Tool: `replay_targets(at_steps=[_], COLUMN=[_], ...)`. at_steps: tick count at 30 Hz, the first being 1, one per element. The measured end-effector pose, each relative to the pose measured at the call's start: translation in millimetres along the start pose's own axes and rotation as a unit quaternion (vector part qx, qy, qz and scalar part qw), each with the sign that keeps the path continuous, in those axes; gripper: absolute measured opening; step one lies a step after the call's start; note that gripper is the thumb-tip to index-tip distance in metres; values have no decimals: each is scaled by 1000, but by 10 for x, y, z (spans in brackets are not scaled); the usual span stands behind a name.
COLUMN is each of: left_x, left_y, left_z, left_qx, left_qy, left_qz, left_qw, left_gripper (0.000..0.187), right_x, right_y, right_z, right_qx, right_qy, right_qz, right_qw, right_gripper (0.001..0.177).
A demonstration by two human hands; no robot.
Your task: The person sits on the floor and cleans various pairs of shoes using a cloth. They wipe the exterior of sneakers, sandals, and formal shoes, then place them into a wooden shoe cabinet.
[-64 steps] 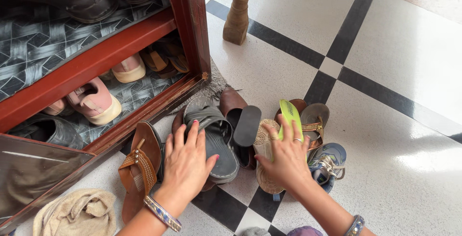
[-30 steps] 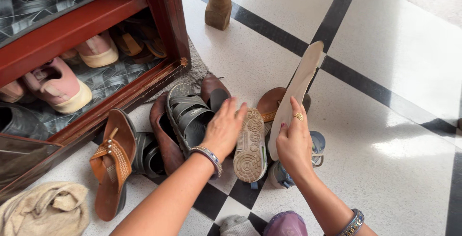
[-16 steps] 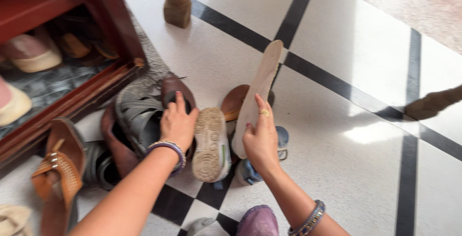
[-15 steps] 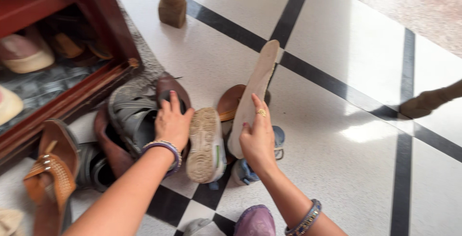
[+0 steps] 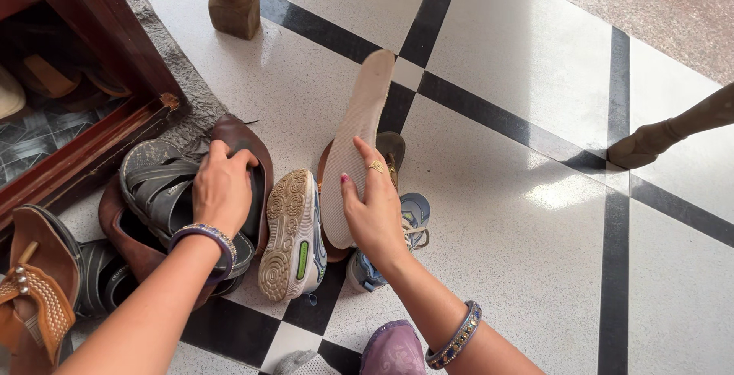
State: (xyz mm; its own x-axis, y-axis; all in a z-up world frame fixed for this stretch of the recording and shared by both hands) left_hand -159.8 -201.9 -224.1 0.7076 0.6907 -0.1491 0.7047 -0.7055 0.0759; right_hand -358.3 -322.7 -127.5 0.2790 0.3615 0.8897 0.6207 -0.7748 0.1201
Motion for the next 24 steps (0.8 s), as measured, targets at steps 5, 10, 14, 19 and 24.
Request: replay_targets(at_steps=[5,10,14,19,24], left_x=[-145,4,480,686,867], left_y=[-50,-249,-273,-243,-305], left_z=[-831,-1665,-1648,-1327,-1243], left_qx=[-78,-347,-290,-101,144], left_qy=[-136,-174,-180,-511,-622], left_qz=[-33,49,-61,-86,-178], left_qw=[987,920,938,849,749], left_gripper=[22,49,33,34,34], right_x=[83,283,500,728,809], right_y=[28,-5,-83,-109,-92], right_z=[60,96,232,477,664], right_qx=[-4,48,174,223,241], right_qy=[29,103,225,58,92], right_qz=[-9,34,-13,-79,-149], right_qw=[1000,993,959,970,954], right_gripper=[49,35,55,61,70])
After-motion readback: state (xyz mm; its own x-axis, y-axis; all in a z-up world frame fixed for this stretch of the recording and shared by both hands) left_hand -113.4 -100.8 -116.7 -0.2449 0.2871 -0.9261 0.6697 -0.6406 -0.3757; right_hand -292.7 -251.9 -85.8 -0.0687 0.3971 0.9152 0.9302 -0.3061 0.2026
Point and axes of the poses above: each hand's wrist, its own y-axis towards the middle knuckle, its own z-axis out of the palm, x = y × z, the point moved 3 cm from there along y, towards the middle knuckle, and after that the axes turned 12 degrees about y, right-handed, at the moved point
